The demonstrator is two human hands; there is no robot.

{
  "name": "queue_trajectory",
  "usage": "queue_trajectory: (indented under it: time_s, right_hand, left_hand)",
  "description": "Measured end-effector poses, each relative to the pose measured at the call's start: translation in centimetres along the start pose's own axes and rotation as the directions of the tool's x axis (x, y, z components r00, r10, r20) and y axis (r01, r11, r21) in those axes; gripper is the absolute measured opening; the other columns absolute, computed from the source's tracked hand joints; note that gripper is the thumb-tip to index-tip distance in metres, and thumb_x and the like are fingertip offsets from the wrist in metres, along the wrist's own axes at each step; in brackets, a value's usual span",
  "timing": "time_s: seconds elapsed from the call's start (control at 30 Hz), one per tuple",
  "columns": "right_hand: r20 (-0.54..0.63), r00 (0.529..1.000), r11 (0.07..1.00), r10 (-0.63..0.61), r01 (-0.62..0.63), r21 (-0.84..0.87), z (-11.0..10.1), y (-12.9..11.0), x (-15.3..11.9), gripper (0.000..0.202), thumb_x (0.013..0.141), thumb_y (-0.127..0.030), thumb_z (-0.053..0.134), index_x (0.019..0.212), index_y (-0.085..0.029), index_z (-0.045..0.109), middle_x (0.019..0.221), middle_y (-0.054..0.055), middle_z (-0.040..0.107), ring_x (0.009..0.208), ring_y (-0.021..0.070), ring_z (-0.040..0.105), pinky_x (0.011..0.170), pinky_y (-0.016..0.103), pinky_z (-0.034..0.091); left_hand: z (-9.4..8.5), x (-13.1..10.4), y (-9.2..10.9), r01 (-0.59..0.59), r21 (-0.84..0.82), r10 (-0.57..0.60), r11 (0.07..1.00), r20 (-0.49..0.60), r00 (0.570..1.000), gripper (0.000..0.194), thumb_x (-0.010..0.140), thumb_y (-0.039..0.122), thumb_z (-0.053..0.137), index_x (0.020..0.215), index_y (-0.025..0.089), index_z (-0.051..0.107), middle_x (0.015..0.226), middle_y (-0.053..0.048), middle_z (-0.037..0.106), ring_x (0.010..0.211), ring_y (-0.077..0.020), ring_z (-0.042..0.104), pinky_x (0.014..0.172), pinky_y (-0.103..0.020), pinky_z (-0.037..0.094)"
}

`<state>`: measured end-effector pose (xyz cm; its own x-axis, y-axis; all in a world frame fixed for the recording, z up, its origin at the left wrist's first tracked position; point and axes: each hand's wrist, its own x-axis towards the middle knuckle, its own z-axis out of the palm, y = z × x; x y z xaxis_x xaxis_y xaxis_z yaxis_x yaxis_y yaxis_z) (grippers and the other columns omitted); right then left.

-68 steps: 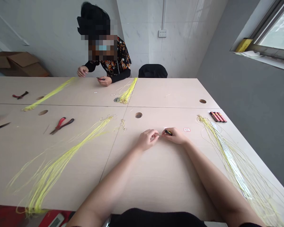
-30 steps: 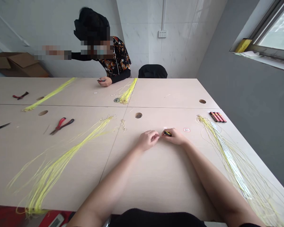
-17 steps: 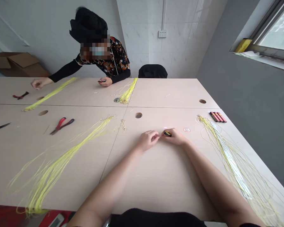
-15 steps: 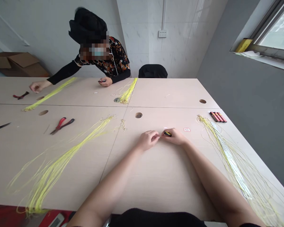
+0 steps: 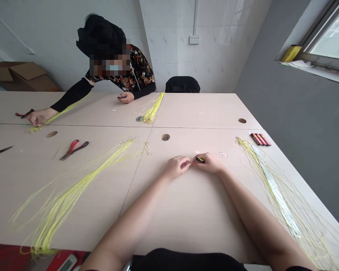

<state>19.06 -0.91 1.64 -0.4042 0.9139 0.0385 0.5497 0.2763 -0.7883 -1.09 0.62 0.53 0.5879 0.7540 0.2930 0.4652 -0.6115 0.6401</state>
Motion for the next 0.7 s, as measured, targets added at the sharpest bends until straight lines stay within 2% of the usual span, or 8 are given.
queue_trajectory:
  time_s: [0.7]
  right_hand:
    - [0.011,1.000,1.000,-0.004,0.004,0.010,0.24,-0.06,-0.01,0.025,0.080,-0.033,0.050,0.078,-0.013,0.065,0.071,0.001,0.061,0.067,0.0113,0.053,0.063,0.022,0.038]
  left_hand:
    - [0.14,-0.21,-0.23,-0.029,-0.007,0.029,1.000,-0.017,0.999,0.005,0.077,0.014,0.056,0.076,0.018,0.059,0.071,0.001,0.061,0.065,-0.0097,0.056,0.062,-0.020,0.040]
